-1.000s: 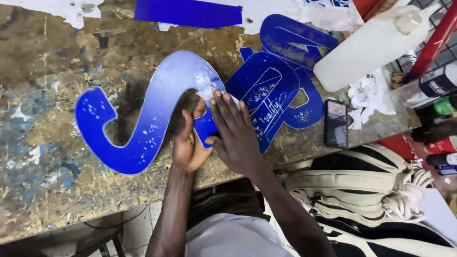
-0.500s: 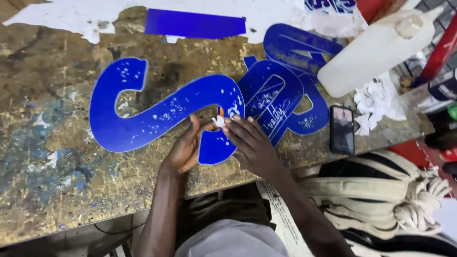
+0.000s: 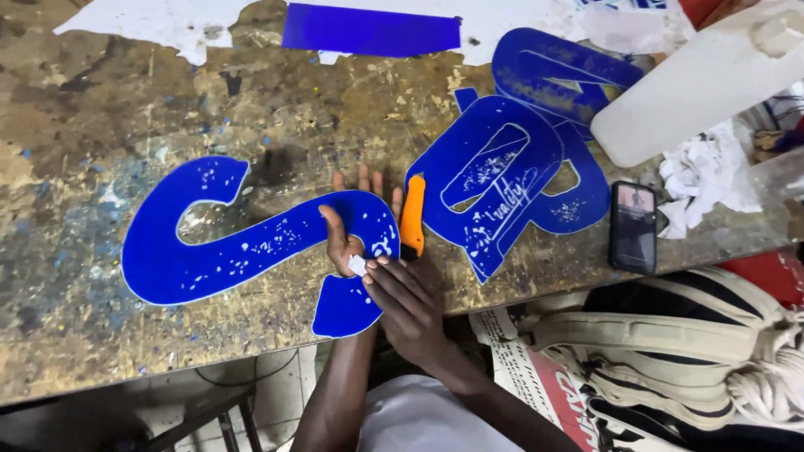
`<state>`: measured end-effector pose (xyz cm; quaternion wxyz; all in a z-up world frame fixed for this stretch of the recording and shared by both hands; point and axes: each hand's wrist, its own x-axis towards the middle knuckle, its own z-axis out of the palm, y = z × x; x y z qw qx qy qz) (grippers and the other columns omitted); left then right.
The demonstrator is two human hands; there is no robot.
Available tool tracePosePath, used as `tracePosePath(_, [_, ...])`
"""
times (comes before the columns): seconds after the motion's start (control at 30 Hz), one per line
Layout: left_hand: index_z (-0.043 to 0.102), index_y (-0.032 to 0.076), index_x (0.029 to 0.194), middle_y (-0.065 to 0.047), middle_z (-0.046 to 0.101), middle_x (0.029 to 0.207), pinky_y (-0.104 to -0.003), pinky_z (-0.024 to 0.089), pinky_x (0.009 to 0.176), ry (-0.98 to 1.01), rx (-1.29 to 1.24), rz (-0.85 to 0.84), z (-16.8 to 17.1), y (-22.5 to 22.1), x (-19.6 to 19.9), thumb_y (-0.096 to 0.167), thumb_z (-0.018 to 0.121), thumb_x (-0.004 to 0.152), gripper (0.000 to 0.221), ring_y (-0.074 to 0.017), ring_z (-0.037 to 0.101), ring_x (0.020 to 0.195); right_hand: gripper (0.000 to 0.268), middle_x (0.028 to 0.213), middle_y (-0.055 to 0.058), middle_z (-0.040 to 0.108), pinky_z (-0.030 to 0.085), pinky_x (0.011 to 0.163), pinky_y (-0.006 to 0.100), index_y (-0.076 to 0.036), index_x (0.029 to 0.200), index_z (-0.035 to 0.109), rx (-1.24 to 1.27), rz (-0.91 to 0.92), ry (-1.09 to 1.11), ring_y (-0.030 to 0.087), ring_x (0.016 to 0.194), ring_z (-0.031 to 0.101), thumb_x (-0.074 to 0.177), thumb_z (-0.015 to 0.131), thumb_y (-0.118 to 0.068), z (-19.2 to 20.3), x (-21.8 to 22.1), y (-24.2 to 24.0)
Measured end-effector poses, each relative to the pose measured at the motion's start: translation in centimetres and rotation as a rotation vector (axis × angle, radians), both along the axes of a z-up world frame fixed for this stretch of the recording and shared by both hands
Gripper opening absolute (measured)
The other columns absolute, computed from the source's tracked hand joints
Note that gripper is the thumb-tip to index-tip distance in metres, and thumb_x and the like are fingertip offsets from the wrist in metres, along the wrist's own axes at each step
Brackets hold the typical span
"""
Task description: Trimming excess material from the edges of blue acrylic letters using a utility knife and cleaning the surfaces with a solvent and cloth.
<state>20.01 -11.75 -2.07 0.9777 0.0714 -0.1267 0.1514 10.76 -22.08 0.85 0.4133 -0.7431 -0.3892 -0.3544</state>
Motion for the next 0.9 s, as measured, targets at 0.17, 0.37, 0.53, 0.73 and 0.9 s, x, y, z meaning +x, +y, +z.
tracePosePath(0.17, [0.022, 0.029, 0.185, -0.016, 0.04, 0.183, -0.062, 0.038, 0.137, -0.006, -0.052, -0.12, 0.3, 2.3, -0.6, 0.058, 0.05, 0.118, 0.077, -0.0382, 0.045, 0.165, 0.064, 0.165, 0.019, 0.066, 0.037, 0.133, 0.056, -0.003, 0.157, 0.068, -0.224, 0.043, 0.058, 0.039, 0.155, 0.061, 0.117, 0.051, -0.051, -0.6, -0.7, -0.9])
tracePosePath(0.37, [0.015, 0.01, 0.184, -0.02, 0.036, 0.183, -0.061, 0.029, 0.143, -0.128, 0.039, -0.262, 0.6, 1.3, -0.8, 0.089, 0.043, 0.101, 0.118, -0.039, 0.037, 0.169, 0.078, 0.182, 0.024, 0.042, 0.021, 0.139, 0.058, 0.001, 0.173, 0.046, -0.429, -0.01, 0.093, 0.042, 0.169, 0.038, 0.119, 0.041, -0.056, 1.9, 5.4, -3.0])
tracePosePath(0.53, [0.015, 0.006, 0.182, -0.016, 0.012, 0.193, -0.06, 0.017, 0.146, -0.151, 0.084, -0.269, 1.1, 2.5, 1.4, 0.102, 0.054, 0.079, 0.147, -0.0368, 0.017, 0.178, 0.098, 0.185, 0.031, 0.03, 0.017, 0.141, 0.059, 0.006, 0.176, 0.035, -0.438, -0.035, 0.157, 0.05, 0.172, 0.025, 0.116, 0.018, -0.07, 0.4, 2.7, -1.6])
tracePosePath(0.73, [0.023, 0.017, 0.182, -0.012, 0.017, 0.194, -0.061, 0.012, 0.144, 0.106, -0.14, -0.36, 4.7, 3.0, -0.2, 0.074, 0.053, 0.088, 0.114, -0.0325, 0.014, 0.179, 0.096, 0.192, 0.015, 0.02, 0.012, 0.149, 0.061, -0.009, 0.182, 0.019, -0.534, 0.1, 0.286, 0.037, 0.181, 0.018, 0.115, -0.001, -0.075, -0.7, -0.1, -1.3])
tracePosePath(0.9, [-0.007, 0.005, 0.182, -0.019, -0.007, 0.193, -0.056, -0.004, 0.15, -0.138, 0.153, -0.319, 4.6, 1.6, 0.4, 0.082, 0.05, 0.091, 0.133, -0.0349, -0.007, 0.181, 0.101, 0.193, 0.017, -0.007, 0.002, 0.146, 0.065, -0.014, 0.183, -0.005, -0.484, -0.067, 0.451, 0.04, 0.181, -0.001, 0.11, -0.005, -0.083, 0.9, 1.8, -1.0])
